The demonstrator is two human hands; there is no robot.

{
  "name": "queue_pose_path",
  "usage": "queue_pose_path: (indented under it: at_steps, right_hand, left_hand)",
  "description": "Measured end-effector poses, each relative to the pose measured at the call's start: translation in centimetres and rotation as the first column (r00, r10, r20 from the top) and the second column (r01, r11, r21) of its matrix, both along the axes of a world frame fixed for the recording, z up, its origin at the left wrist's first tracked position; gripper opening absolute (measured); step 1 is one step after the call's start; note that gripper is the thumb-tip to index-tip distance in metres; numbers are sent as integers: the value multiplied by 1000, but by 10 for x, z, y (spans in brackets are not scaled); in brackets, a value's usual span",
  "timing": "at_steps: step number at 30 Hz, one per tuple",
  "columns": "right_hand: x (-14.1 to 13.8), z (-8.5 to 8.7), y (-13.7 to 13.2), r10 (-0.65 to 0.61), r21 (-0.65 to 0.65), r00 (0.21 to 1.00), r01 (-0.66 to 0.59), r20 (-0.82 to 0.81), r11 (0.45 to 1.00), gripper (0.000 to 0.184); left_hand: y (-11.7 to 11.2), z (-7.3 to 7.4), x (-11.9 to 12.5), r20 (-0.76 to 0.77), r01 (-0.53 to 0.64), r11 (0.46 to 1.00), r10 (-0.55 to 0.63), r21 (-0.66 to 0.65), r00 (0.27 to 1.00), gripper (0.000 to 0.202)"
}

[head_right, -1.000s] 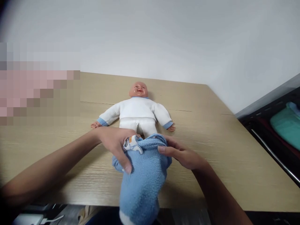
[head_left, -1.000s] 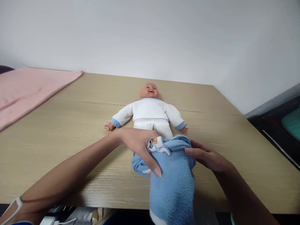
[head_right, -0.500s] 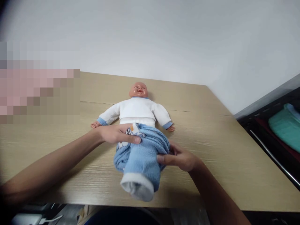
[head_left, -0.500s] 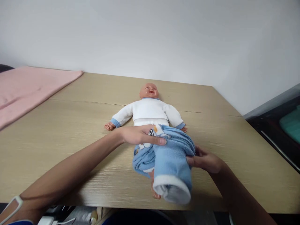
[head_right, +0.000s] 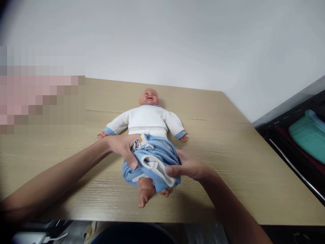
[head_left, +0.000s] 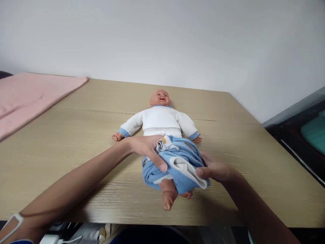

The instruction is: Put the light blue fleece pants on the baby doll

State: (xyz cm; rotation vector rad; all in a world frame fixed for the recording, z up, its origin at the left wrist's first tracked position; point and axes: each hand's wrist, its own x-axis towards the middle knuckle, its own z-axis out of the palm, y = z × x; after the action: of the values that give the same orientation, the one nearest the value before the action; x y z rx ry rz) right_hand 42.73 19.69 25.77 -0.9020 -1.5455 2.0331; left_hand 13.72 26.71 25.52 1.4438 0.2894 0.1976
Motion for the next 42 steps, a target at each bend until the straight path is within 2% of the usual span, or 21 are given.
queue_pose_path:
  at_steps: [2,4,8,9,13,15,17,19,21,24,26,29,31,33,35,37,40,42]
  right_hand:
    - [1,2,0,94,-50,995,-93,16,994,71]
    - [0,1,0,114,-64,993,-115,-10,991,65]
    - [-6,-7,0,-130,16,989,131,-76,991,57]
    - [-7,-8,0,-152,25,983,155,-105,988,55]
    - [-9,-7,2,-13,52,984,23,-179,998,52]
    - [-10,-3,0,9,65,987,2,-163,998,47]
    - [-11,1,-3,-22,83,992,33,-125,996,49]
    - [-15,4,-9,-136,134,989,142,-54,981,54]
    - [-20,4,-15,-315,245,949,304,5,921,51]
    - [-23,5,-24,-532,444,846,467,27,765,47]
    - [-24,8,-31,-594,536,802,480,53,695,45]
    - [-25,15,-46,-639,593,750,440,170,674,36]
    - [-27,15,-59,-656,581,714,434,245,689,34]
    - [-31,10,-74,-662,537,697,459,277,708,42]
    - [-36,0,-90,-665,483,700,501,260,718,54]
    - [-40,-13,-105,-685,469,685,533,250,704,56]
    - [-40,-31,-123,-764,608,583,509,277,609,42]
    - [-37,-39,-130,-839,764,479,432,257,480,29]
  left_hand:
    - [-1,1,0,-27,-29,999,29,27,999,46]
    - [-2,1,1,-19,-66,997,67,35,998,39]
    - [-3,0,2,-6,-99,993,99,70,995,31]
    - [-3,1,2,-13,-105,992,106,71,994,30]
    - [-4,4,2,-21,-135,991,135,5,991,24]
    - [-5,6,1,-27,-148,988,147,-40,989,25]
    - [-7,7,0,-51,-183,982,180,-49,982,25]
    - [-9,9,0,-76,-235,972,232,-24,970,24]
    - [-13,13,2,-75,-242,970,242,-1,967,27]
    - [-21,20,9,-17,-166,985,167,40,986,35]
    - [-28,26,15,-4,-122,988,123,97,992,36]
    - [-40,33,23,-50,-134,972,146,195,988,31]
    - [-46,33,26,-86,-228,938,259,262,962,21]
    - [-51,31,29,-124,-309,881,373,357,920,19]
    - [-55,27,32,-161,-302,816,427,493,890,21]
    - [-60,24,35,-188,-229,727,444,648,876,27]
    - [-67,22,38,-238,-93,597,450,797,861,26]
    - [-72,23,40,-310,12,551,450,835,837,24]
